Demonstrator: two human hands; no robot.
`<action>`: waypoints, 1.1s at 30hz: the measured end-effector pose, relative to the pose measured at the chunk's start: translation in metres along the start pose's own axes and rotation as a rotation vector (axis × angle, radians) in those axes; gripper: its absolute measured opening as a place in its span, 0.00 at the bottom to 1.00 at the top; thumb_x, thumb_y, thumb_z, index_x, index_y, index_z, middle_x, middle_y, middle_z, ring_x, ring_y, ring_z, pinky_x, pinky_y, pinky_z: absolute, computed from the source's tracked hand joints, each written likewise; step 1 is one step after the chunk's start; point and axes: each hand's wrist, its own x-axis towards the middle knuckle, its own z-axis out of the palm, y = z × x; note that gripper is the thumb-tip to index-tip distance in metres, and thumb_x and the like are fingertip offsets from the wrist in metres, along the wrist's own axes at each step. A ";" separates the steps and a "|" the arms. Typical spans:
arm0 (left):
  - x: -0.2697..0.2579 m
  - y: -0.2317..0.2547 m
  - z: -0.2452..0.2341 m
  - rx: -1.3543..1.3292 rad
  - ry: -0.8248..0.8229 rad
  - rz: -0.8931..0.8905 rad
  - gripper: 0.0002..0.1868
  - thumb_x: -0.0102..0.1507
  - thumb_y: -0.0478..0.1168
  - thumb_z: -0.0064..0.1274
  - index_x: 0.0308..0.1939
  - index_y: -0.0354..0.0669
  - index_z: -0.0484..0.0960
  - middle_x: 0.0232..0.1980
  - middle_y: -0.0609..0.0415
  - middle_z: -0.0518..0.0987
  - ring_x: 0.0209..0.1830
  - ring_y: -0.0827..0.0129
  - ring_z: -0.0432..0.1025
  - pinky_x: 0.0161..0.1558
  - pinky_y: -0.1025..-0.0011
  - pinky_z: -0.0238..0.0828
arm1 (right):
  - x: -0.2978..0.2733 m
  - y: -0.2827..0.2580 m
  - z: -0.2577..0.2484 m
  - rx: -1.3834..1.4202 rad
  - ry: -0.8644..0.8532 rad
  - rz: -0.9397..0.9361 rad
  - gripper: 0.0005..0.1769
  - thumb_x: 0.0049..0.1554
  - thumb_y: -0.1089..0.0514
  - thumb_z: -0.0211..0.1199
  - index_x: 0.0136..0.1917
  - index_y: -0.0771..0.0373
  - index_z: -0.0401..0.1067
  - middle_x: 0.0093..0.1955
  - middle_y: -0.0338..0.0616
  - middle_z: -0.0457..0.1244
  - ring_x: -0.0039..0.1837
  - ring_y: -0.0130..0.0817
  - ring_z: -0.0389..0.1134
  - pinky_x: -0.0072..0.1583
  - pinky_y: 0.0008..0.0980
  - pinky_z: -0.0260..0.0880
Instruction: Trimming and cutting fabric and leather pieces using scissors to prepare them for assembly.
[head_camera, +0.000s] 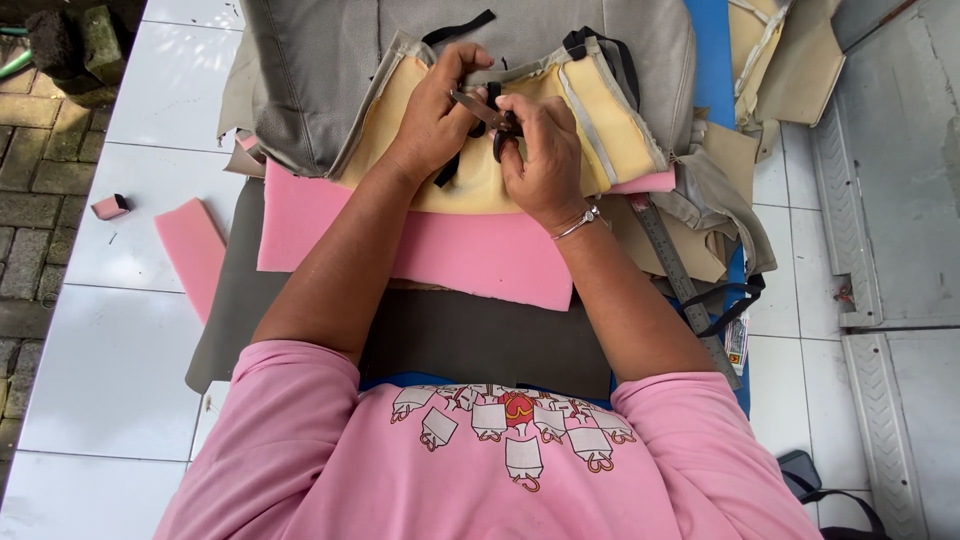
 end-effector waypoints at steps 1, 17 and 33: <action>0.000 0.003 0.000 -0.002 -0.011 -0.006 0.18 0.63 0.42 0.41 0.57 0.49 0.70 0.51 0.60 0.77 0.46 0.67 0.71 0.49 0.66 0.66 | 0.000 -0.001 0.000 0.000 0.000 0.013 0.29 0.47 0.76 0.54 0.63 0.69 0.66 0.58 0.48 0.68 0.54 0.47 0.63 0.57 0.42 0.72; -0.015 0.022 -0.003 0.052 0.030 0.019 0.13 0.68 0.49 0.45 0.52 0.47 0.74 0.48 0.62 0.78 0.49 0.67 0.70 0.53 0.67 0.64 | -0.004 -0.013 0.003 0.042 -0.003 0.030 0.21 0.56 0.72 0.60 0.63 0.68 0.66 0.61 0.45 0.68 0.52 0.44 0.64 0.58 0.40 0.70; 0.007 0.024 -0.014 -0.284 -0.236 -0.064 0.10 0.72 0.44 0.52 0.55 0.50 0.72 0.43 0.63 0.75 0.41 0.79 0.69 0.47 0.78 0.67 | -0.004 -0.017 0.003 0.092 0.029 0.183 0.21 0.62 0.63 0.66 0.65 0.64 0.63 0.50 0.44 0.71 0.54 0.40 0.65 0.54 0.36 0.73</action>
